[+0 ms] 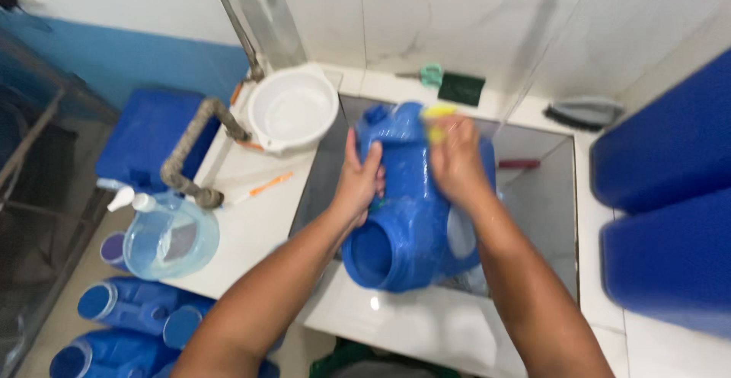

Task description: The person washes several large blue plastic jerrycans and their caps in a sink. They use a yellow sponge and a toothbrush to scrub the containers, rinse them with water from the tap, and place the cleaned items aside.

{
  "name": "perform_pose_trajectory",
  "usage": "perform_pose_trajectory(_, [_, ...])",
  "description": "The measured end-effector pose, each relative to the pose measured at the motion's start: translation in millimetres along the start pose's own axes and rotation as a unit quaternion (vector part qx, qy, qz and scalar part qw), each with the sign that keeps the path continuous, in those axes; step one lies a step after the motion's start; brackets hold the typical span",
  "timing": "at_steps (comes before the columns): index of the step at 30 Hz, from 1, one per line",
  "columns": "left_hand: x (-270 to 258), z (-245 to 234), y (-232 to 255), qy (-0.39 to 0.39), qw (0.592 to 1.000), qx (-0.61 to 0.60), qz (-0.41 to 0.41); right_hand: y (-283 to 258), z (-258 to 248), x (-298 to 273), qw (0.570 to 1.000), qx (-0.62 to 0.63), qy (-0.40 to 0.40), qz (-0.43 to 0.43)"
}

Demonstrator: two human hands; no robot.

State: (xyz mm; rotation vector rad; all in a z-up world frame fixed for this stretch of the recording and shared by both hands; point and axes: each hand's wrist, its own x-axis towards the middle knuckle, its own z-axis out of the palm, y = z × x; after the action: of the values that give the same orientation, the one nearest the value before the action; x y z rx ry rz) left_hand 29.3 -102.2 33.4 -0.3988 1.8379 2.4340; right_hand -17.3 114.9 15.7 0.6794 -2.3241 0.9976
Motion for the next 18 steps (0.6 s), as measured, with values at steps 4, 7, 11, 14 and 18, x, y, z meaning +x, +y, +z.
perform_pose_trajectory(4, [-16,-26,5,0.005,0.998,-0.061,-0.011,-4,-3,0,0.998,-0.010,-0.032,0.054])
perform_pose_trajectory(7, [-26,-38,10,-0.011,0.997,-0.079,-0.002,-6,-2,-11,0.993,-0.004,0.014,0.115])
perform_pose_trajectory(11, [-33,-46,18,-0.009,0.994,-0.105,-0.021,0,-2,-18,1.000,0.013,-0.026,-0.006])
perform_pose_trajectory(14, [-38,-55,22,-0.008,0.993,-0.113,-0.016,9,-4,-13,0.996,-0.012,-0.008,0.088])
perform_pose_trajectory(18, [-43,-57,22,-0.014,0.991,-0.132,-0.009,20,-8,-46,0.997,-0.005,-0.001,0.081])
